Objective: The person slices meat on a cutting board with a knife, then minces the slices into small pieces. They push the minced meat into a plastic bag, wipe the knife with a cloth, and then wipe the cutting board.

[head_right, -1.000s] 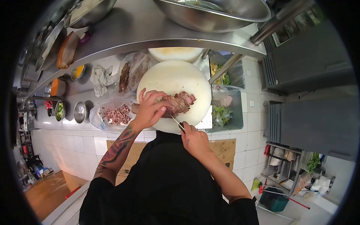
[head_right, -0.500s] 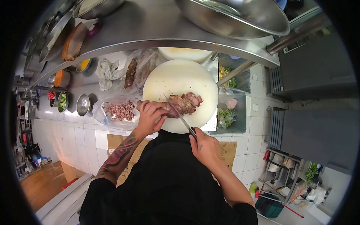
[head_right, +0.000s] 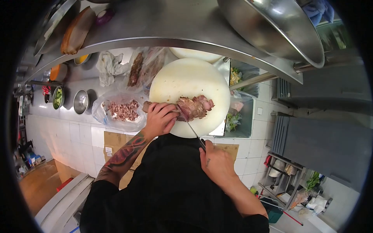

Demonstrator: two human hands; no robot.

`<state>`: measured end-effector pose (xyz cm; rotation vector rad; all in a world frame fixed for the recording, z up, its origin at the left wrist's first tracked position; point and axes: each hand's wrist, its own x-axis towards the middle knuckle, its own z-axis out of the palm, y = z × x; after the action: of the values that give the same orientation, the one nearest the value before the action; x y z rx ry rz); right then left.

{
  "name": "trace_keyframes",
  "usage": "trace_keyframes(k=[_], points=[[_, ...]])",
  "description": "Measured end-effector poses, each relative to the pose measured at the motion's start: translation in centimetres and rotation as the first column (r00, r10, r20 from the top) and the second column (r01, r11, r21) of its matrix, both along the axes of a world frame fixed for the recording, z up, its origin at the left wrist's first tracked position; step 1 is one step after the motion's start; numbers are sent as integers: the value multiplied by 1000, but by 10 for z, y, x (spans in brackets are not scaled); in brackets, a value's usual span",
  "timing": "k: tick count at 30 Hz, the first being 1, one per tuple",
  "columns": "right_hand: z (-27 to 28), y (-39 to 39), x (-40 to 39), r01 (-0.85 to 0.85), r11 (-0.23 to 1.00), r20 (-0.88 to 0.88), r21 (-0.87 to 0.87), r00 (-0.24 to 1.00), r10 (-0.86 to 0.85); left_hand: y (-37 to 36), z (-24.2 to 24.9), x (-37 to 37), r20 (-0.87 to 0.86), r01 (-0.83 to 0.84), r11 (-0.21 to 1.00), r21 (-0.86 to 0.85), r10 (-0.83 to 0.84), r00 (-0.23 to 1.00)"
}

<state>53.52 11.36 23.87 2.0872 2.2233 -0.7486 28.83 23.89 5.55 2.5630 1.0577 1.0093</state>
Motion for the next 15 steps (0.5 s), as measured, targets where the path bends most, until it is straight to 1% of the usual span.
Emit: trace_keyframes(k=[2, 5, 6, 8, 9, 10, 12, 13, 15], points=[[0, 11, -5, -16, 1000, 21, -6, 1000, 16, 0, -3, 0, 4, -8, 1000, -5, 8, 1000], [-8, 46, -15, -48, 999, -39, 8, 998, 49, 1, -4, 1, 2, -23, 1000, -6, 23, 1000], [-19, 59, -22, -49, 999, -39, 7, 998, 49, 1, -4, 1, -2, -29, 1000, -4, 29, 1000], [-45, 75, -31, -63, 984, -45, 168, 996, 72, 0, -4, 3, -3, -34, 999, -15, 34, 999], [-47, 76, -30, -61, 989, -30, 135, 997, 66, 2, -4, 3, -5, -42, 999, -23, 42, 999], [-42, 72, -27, -62, 989, -28, 138, 997, 66, 2, -5, 4, -3, -42, 999, -21, 42, 999], [-24, 54, -17, 1, 998, 14, -62, 1000, 0, 1, -5, 4, 0, -46, 999, 12, 46, 999], [-14, 46, -12, -7, 998, 15, -61, 1000, 8, 1, -5, 4, 1, -54, 998, 12, 54, 999], [1, 33, -3, 4, 982, 51, -190, 999, 6, 0, -6, 4, 10, -41, 999, 30, 40, 999]])
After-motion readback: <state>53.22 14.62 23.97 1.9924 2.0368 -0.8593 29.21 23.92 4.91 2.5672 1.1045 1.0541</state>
